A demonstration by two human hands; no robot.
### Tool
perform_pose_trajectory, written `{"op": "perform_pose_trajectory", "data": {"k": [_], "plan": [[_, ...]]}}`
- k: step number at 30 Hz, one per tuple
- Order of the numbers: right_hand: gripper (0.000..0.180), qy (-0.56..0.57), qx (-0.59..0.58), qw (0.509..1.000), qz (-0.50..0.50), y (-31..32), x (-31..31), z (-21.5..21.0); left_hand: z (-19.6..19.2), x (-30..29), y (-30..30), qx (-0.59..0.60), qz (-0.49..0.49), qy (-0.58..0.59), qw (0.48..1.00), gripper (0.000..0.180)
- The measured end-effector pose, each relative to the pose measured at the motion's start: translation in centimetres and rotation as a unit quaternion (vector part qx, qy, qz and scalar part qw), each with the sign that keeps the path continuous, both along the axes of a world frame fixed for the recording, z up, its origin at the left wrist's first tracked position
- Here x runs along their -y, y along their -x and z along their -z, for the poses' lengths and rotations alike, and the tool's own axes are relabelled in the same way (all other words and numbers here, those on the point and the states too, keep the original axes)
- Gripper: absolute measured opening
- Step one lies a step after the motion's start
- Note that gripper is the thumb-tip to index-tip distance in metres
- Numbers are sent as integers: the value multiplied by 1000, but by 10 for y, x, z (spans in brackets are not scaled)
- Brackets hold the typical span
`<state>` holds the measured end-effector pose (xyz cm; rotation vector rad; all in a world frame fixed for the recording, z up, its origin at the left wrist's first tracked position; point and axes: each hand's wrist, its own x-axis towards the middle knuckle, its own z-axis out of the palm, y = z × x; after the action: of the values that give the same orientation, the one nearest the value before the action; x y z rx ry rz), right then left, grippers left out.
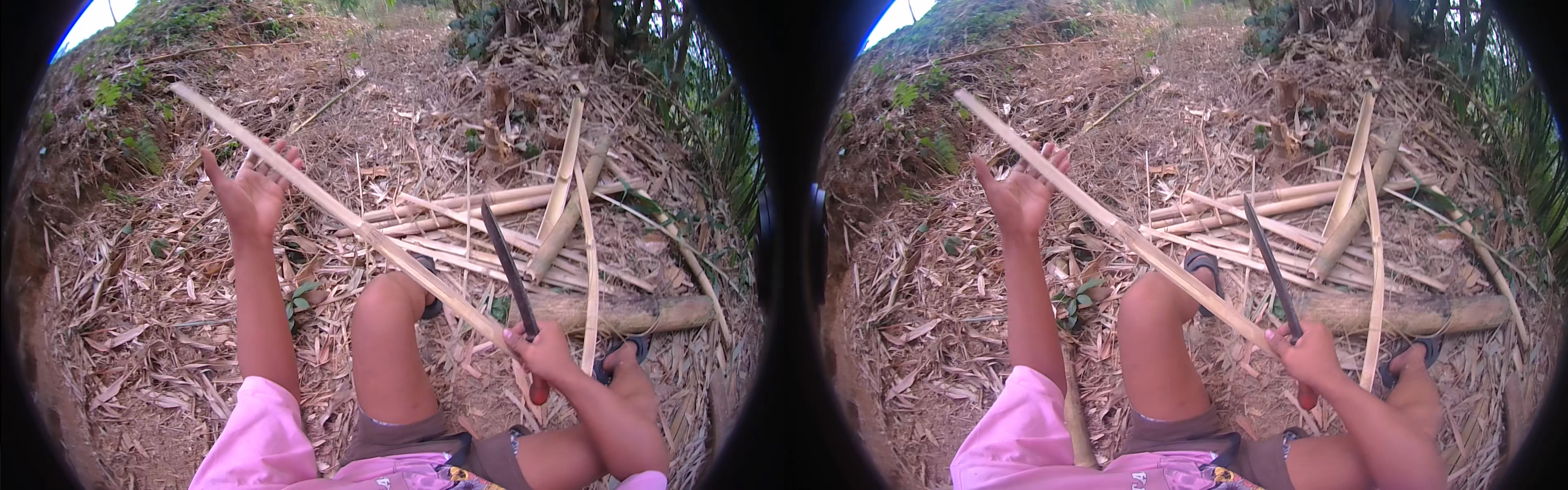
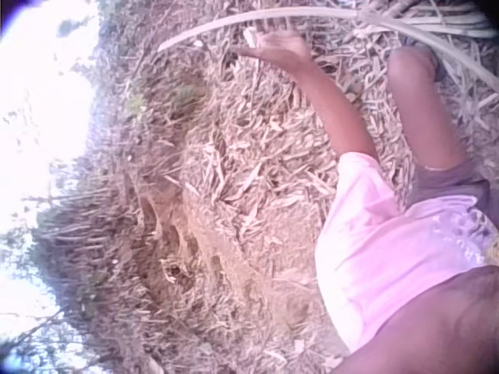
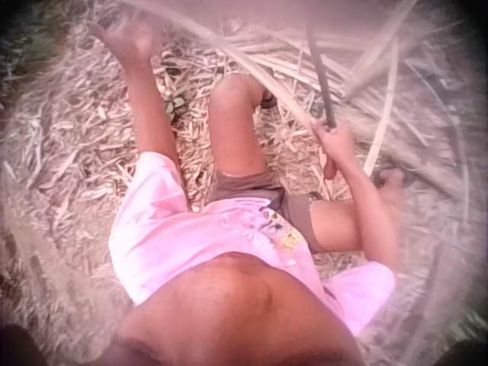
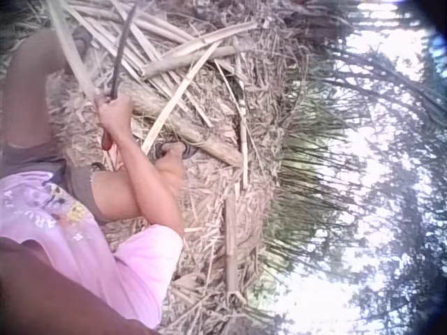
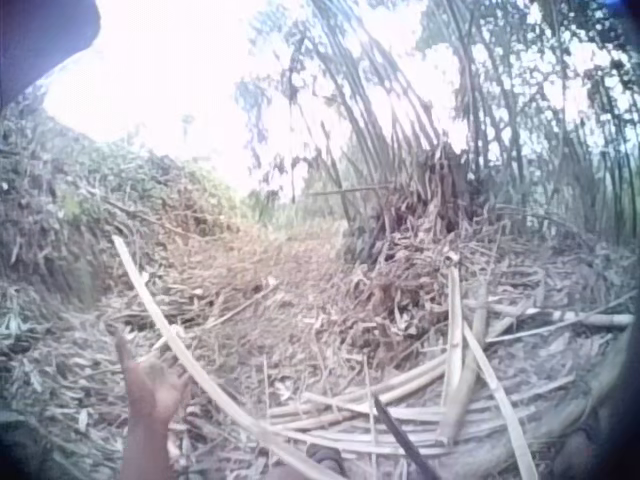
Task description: The person uses a large knife to strip and split long sections of bamboo while sitting on the ground in an outdoor environment.
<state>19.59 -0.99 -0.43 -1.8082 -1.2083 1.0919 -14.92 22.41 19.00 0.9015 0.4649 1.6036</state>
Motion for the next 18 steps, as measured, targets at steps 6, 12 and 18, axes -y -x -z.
{"op": "perform_pose_trajectory", "data": {"k": [6,12,18], "plan": [[32,3,73,997,-19,3,-1,3,20,-21,31,63,47,9,997,39],[35,58,124,989,53,-13,-10,4,14,40,-7,104,-63,-38,992,38],[35,100,48,986,121,-32,-20,32,14,52,-84,93,-143,-89,981,50]]}}
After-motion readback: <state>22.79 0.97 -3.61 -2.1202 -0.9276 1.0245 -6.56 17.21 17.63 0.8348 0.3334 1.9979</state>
